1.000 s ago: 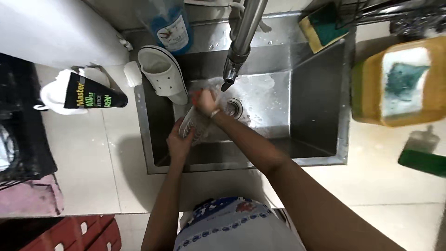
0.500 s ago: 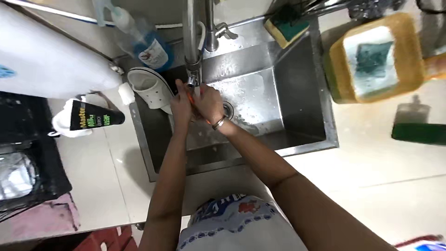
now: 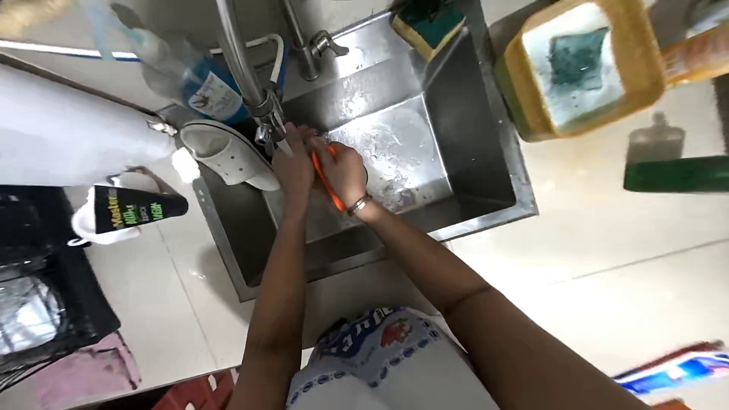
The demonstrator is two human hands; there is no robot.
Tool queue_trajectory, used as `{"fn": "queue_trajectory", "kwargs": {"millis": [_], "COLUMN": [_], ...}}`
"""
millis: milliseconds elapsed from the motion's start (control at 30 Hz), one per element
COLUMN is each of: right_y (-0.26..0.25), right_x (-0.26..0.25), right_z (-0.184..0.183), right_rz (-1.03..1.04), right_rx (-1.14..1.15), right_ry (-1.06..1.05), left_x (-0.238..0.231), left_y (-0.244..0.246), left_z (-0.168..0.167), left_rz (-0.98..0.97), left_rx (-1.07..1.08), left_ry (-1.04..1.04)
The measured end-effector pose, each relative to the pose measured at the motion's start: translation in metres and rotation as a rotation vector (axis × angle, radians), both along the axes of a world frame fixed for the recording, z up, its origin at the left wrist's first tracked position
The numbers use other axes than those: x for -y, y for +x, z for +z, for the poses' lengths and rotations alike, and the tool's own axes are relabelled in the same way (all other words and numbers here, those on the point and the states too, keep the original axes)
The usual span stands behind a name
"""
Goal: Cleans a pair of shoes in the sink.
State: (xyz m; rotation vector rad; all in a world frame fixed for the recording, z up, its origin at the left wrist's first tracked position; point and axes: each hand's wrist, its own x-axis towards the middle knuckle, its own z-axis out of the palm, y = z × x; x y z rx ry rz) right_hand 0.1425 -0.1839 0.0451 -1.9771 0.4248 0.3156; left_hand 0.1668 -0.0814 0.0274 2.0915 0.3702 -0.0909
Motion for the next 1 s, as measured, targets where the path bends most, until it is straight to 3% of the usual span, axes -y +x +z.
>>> {"fn": "queue_trajectory", "kwargs": {"millis": [133, 233, 300, 467, 567, 667, 800, 867, 933, 1000], "right_y": [0.034, 0.048, 0.053, 0.011, 0.0, 0.02, 0.056, 0.076, 0.074, 0.073], "right_x": [0.012, 0.021, 0.011, -0.012, -0.016, -0.019, -0.014, -0.011, -0.011, -0.023], "right_z": [-0.068, -0.133, -0.118, -0.012, 0.01, -0.017, -0.099, -0.132, -0.145, -0.122], "right_rz": [-0.005, -0.004, 0.029, 0.048, 0.091, 0.086, 0.067, 0.115, 0.122, 0.157], "right_rx": [-0.244, -0.442, -0.408, -0.114, -0.04, -0.113, -0.321, -0.375, -0.421, -0.377], "right_ry": [-0.031, -0.151, -0.162, 0.002, 0.015, -0.029, -0.027, -0.128, -0.213, -0.227], "left_x": [-0.003, -0.007, -0.012, -0.022, -0.016, -0.028, -0.06, -0.072, -0.078, -0.083], "left_y": [-0.025, -0.037, -0.029, -0.004, 0.002, -0.003, -0.019, -0.024, -0.037, -0.038], "left_z": [-0.001, -0.003, 0.003, 0.003, 0.008, 0.007, 0.01, 0.007, 0.002, -0.001], "left_rz": [-0.164, -0.18, -0.062, 0.063, 0.094, 0.0, -0.018, 0.033, 0.067, 0.11], "left_rx": [0.071, 0.021, -0.033, -0.155, -0.189, -0.198, -0.287, -0.336, -0.367, -0.345], "left_ry": [0.18, 0.109, 0.108, 0.038, 0.081, 0.151, 0.174, 0.176, 0.174, 0.184]}}
